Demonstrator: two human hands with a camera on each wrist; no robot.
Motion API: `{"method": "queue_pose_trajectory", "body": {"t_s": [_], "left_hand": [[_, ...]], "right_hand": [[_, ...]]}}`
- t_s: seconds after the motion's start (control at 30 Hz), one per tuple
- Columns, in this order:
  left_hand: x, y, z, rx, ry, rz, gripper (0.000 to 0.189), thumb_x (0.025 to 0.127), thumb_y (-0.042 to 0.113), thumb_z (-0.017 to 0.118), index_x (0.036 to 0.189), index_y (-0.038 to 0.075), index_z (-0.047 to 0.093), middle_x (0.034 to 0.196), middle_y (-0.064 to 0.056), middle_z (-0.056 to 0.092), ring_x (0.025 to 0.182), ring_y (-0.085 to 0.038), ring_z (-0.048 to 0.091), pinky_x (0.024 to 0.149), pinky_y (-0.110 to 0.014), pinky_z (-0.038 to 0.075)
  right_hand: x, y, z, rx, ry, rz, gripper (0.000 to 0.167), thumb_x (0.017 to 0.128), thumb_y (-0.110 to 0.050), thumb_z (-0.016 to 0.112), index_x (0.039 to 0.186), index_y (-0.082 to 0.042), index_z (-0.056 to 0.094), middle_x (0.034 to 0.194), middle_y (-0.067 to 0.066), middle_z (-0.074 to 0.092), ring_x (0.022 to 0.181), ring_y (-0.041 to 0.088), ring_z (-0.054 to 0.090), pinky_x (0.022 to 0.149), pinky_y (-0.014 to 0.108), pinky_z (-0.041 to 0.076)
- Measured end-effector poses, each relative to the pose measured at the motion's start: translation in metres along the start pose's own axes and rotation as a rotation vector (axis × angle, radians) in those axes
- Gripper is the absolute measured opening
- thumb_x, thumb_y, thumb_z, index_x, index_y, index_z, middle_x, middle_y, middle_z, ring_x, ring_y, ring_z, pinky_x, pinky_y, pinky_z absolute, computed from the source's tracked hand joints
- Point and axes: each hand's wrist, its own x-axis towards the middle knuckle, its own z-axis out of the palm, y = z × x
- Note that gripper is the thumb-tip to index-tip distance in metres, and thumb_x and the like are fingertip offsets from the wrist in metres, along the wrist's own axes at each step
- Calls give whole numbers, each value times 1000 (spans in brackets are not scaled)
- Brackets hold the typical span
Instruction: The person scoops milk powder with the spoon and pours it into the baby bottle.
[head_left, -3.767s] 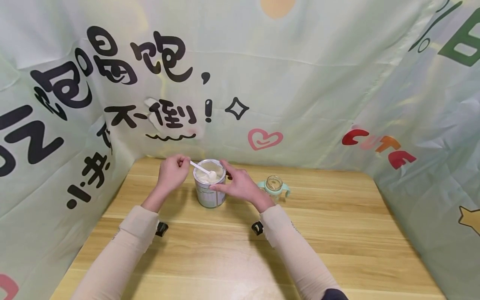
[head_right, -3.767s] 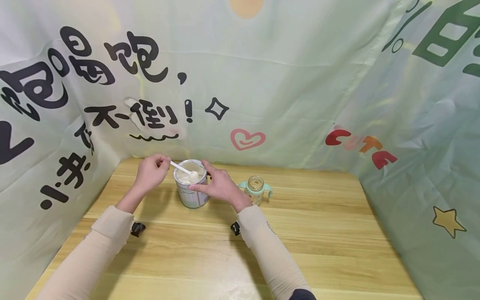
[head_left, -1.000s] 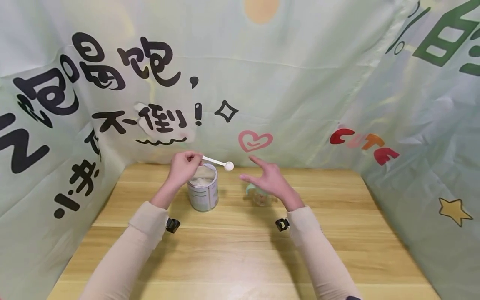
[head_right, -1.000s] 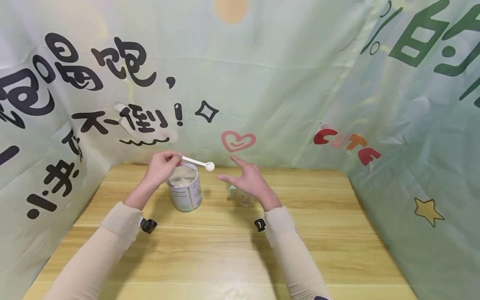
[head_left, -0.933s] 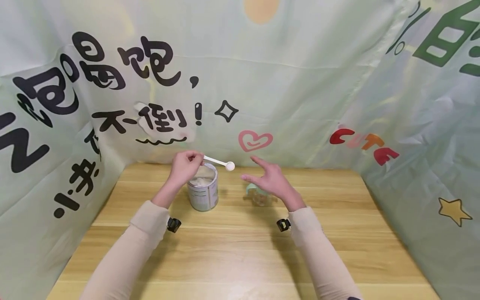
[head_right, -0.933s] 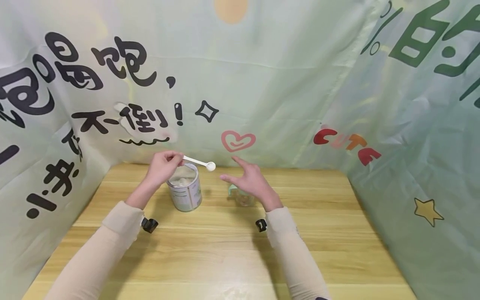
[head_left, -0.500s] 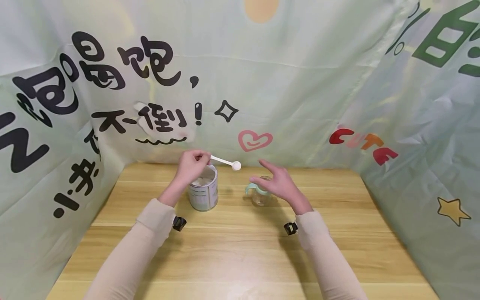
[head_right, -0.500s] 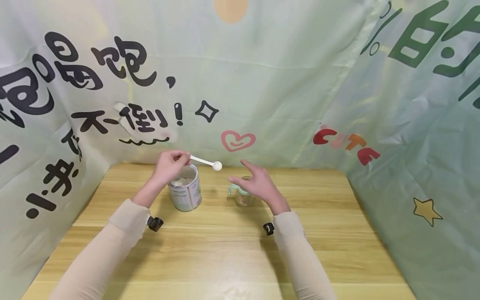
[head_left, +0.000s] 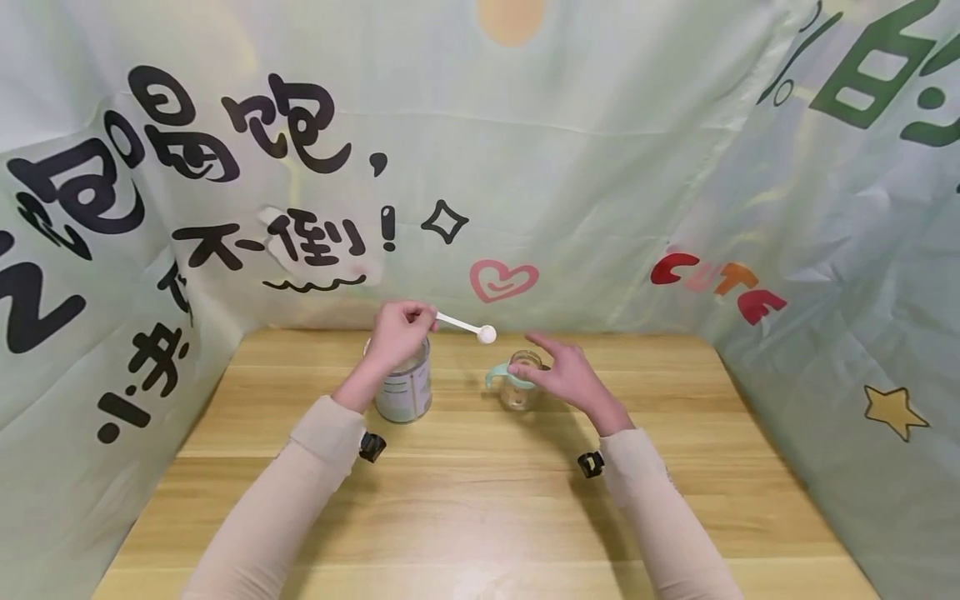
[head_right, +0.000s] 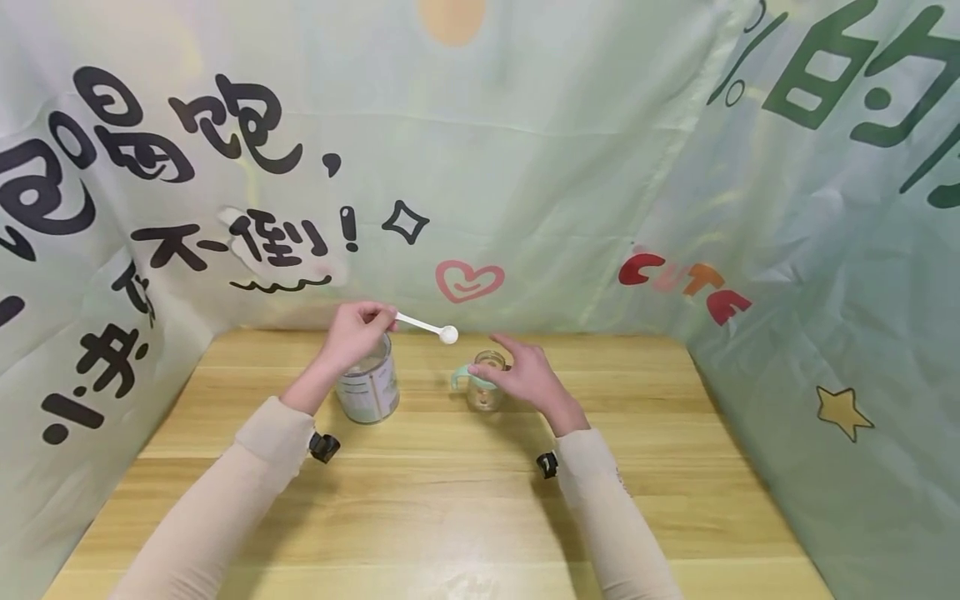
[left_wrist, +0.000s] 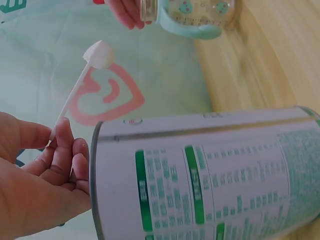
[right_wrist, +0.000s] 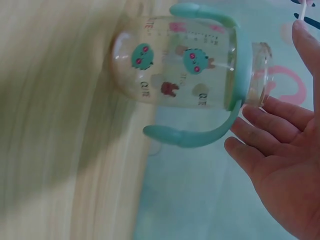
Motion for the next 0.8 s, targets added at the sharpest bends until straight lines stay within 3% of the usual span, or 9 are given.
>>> {"method": "queue_pose_trajectory", "body": {"t_s": [0.27, 0.6, 0.8], "left_hand": [[0, 3, 13, -12, -3, 59, 25, 104, 17, 62, 94, 1, 80, 87, -17, 77, 70, -13, 55, 68, -27, 44], [0, 4, 26, -15, -29, 86, 25, 104, 18, 63, 96, 2, 80, 84, -12, 77, 64, -13, 50, 58, -24, 39], [-1, 4, 34, -16, -49, 100, 26, 104, 19, 63, 98, 1, 80, 86, -14, 78, 66, -13, 53, 61, -26, 41]], "right_hand": [[-4, 4, 0, -10, -6, 28, 81, 90, -59, 76, 153, -13, 55, 147, 19, 63, 132, 38, 62, 110, 59, 49], [-5, 10, 4, -22, -2, 8, 79, 91, -55, 78, 149, -6, 58, 145, 20, 65, 136, 40, 60, 112, 59, 49], [-6, 10, 8, -28, -1, 19, 80, 90, -54, 79, 149, -5, 58, 143, 22, 66, 132, 40, 63, 109, 58, 51]]}}
